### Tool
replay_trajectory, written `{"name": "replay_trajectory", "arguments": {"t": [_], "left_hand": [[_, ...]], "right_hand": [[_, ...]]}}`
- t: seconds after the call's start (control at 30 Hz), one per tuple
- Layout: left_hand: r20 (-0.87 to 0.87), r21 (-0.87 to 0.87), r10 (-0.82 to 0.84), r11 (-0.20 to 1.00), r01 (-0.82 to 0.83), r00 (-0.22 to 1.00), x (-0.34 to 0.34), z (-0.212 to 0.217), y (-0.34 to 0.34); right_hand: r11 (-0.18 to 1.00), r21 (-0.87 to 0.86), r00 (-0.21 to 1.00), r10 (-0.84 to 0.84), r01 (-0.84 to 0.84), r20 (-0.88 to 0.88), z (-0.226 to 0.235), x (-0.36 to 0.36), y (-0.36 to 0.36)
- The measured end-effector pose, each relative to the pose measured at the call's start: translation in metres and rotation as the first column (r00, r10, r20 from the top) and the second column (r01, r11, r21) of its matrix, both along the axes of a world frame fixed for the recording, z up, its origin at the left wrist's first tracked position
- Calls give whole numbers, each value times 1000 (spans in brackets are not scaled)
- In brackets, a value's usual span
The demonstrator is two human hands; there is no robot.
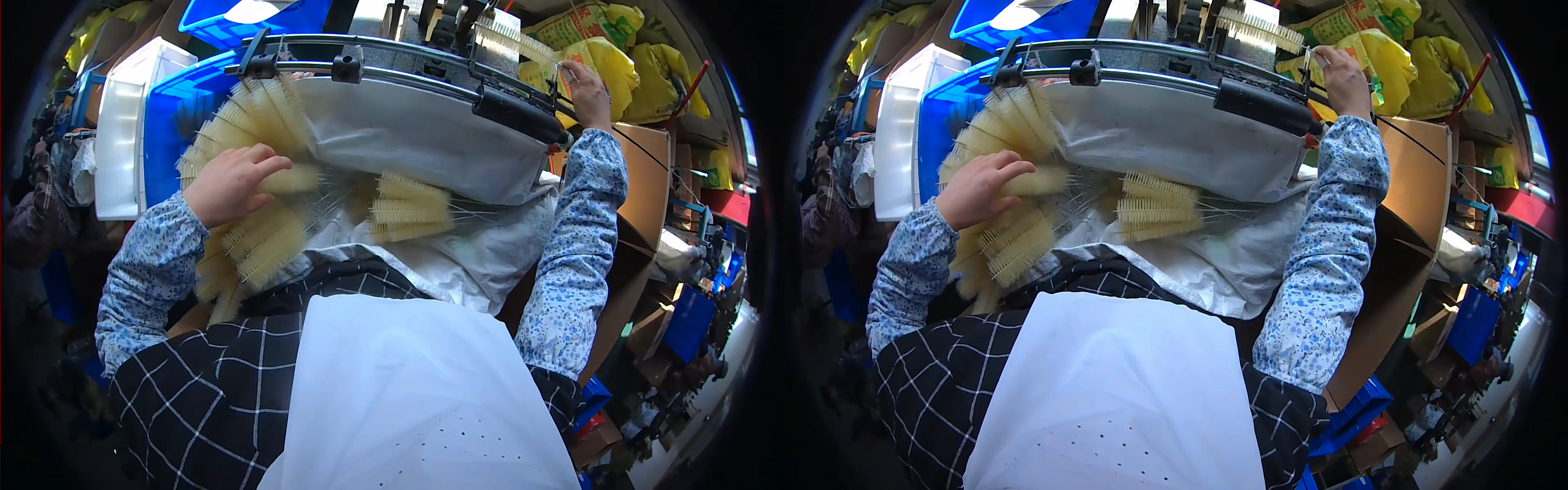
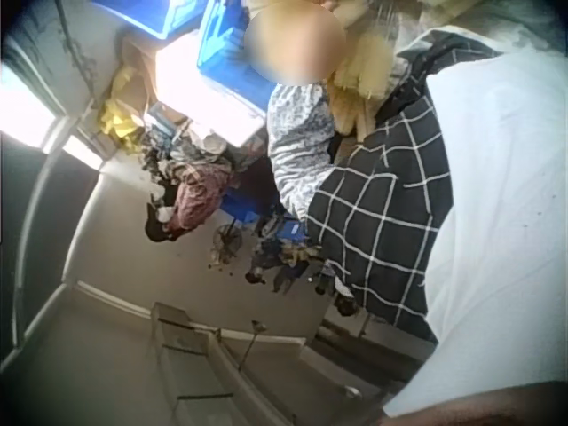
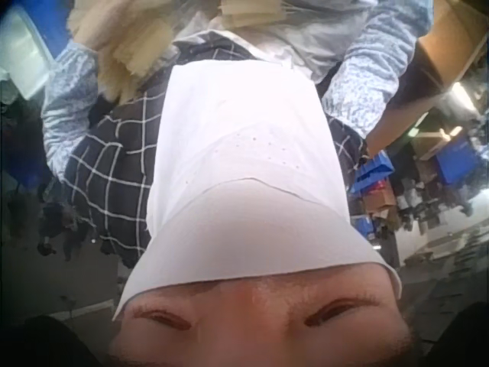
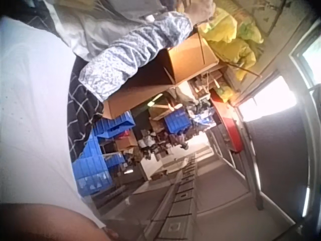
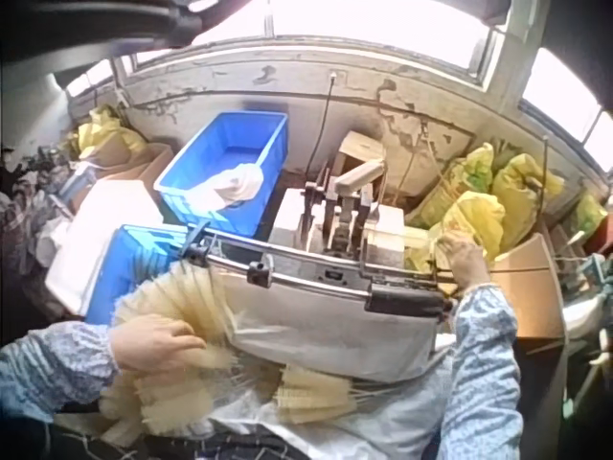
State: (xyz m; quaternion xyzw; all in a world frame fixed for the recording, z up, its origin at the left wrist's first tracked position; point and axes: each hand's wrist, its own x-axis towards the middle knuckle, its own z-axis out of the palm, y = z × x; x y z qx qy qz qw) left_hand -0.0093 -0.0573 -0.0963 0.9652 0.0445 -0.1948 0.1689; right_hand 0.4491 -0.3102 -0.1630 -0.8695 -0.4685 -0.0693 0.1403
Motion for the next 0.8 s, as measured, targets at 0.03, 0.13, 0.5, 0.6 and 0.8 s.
{"name": "replay_trajectory", "arguments": {"t": [0.03,0.13,0.5,0.6,0.8], "left_hand": [[28,-35,15,999,-14,1000,-3,-7,-3],[115,-126,102,988,-87,988,-12,-16,-9],[489,-345,117,936,68,864,22,110,-15],[516,-338,51,929,148,855,36,85,-43],[524,-399,163,914,71,836,39,55,-52]], "right_hand": [[1000,9,1000,-23,23,-15,9,-5,-8],[999,43,990,-26,32,-142,31,-28,-35],[718,434,240,629,-544,-740,62,-229,17],[788,447,-284,353,-424,-892,71,-267,40],[879,286,147,363,-382,-920,74,-253,37]]}}
